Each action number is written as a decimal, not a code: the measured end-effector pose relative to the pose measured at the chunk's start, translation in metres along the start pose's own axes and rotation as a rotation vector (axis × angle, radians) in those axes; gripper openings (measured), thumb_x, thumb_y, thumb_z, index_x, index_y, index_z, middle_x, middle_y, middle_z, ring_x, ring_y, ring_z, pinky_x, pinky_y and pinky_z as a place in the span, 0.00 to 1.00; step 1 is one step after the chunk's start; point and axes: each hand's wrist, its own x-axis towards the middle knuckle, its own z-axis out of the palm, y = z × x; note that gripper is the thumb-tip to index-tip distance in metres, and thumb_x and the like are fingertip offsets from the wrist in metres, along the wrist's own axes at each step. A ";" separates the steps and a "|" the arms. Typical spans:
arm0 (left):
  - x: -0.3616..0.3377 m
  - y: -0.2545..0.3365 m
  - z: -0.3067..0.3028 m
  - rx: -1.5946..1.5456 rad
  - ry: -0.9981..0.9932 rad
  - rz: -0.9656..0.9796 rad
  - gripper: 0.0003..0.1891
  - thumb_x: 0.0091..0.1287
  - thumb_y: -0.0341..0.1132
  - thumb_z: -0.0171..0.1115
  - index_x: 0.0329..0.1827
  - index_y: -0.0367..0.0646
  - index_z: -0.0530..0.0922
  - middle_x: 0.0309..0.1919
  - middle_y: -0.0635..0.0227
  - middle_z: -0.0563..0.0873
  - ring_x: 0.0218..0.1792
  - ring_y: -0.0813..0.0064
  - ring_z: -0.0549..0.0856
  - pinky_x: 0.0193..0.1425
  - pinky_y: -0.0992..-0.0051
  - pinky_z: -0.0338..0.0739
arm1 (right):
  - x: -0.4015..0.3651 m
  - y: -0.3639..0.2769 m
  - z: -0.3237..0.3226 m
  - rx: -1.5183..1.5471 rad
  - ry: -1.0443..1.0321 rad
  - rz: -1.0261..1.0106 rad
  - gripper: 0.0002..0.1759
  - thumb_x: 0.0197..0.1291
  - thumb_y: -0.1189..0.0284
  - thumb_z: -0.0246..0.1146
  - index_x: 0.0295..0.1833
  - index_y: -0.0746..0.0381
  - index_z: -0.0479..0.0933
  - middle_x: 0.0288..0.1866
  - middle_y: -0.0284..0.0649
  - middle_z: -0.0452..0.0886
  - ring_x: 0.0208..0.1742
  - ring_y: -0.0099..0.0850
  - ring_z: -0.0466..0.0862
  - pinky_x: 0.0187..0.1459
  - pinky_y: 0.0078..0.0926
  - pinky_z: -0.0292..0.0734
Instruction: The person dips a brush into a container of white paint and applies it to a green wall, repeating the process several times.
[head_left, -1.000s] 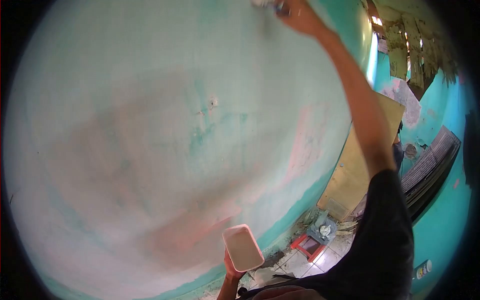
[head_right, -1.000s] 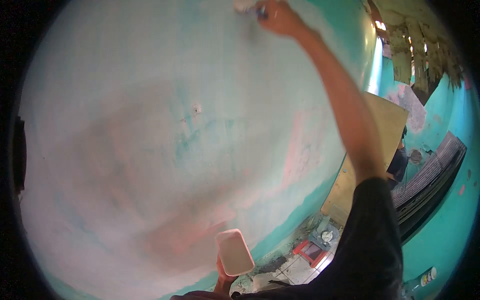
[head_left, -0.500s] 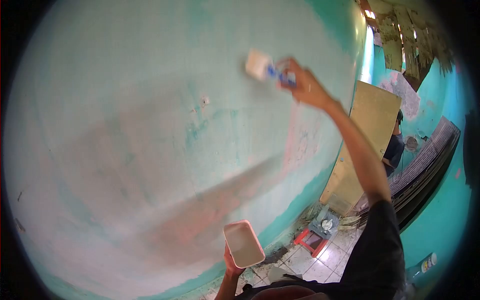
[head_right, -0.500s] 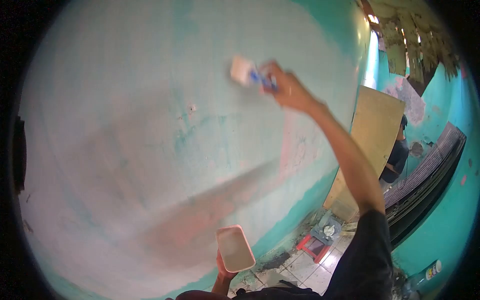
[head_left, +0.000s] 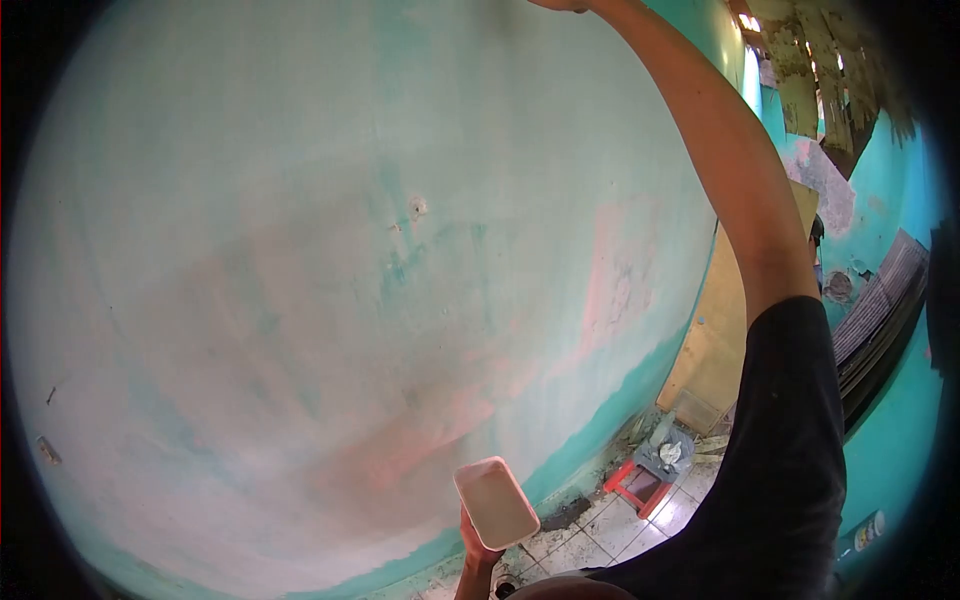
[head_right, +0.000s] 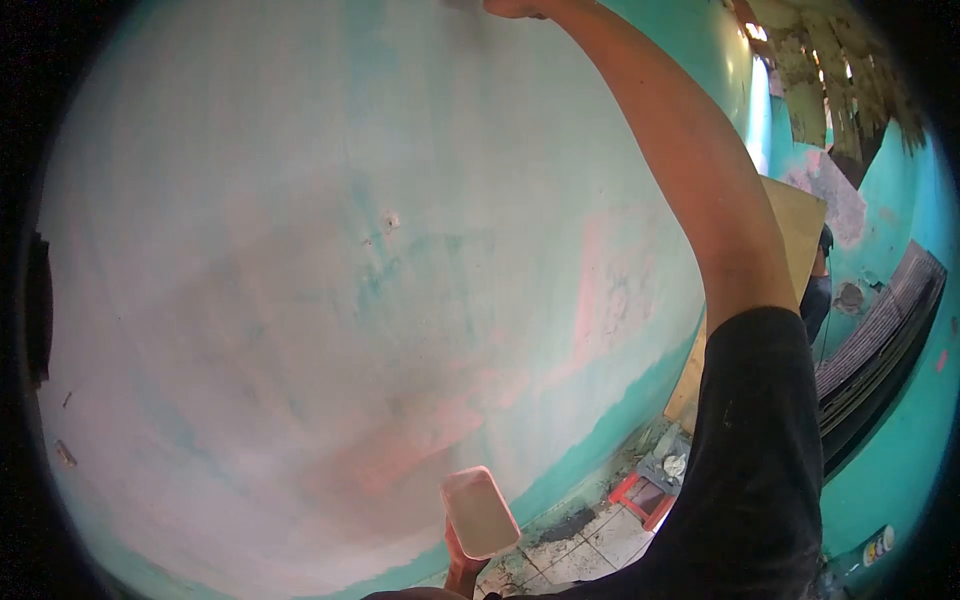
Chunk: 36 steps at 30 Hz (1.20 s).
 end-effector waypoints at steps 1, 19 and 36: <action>-0.005 -0.001 0.005 0.000 0.010 0.000 0.28 0.79 0.58 0.43 0.68 0.46 0.74 0.57 0.65 0.84 0.55 0.61 0.84 0.61 0.54 0.80 | -0.001 -0.001 0.012 -0.001 0.065 -0.067 0.34 0.65 0.71 0.49 0.76 0.72 0.59 0.61 0.62 0.79 0.57 0.51 0.83 0.58 0.48 0.76; -0.012 -0.008 0.020 0.074 0.059 0.046 0.22 0.80 0.51 0.46 0.65 0.47 0.75 0.52 0.65 0.85 0.51 0.64 0.86 0.54 0.57 0.84 | -0.062 0.010 0.032 0.222 0.292 -0.361 0.21 0.58 0.76 0.59 0.58 0.65 0.79 0.40 0.54 0.85 0.42 0.47 0.86 0.47 0.44 0.81; -0.083 -0.003 0.009 0.066 0.075 0.054 0.24 0.80 0.53 0.46 0.64 0.46 0.76 0.52 0.64 0.85 0.52 0.63 0.86 0.57 0.58 0.83 | -0.318 0.009 0.294 0.426 -0.226 -0.476 0.17 0.55 0.75 0.64 0.51 0.64 0.84 0.31 0.54 0.85 0.35 0.49 0.86 0.45 0.44 0.80</action>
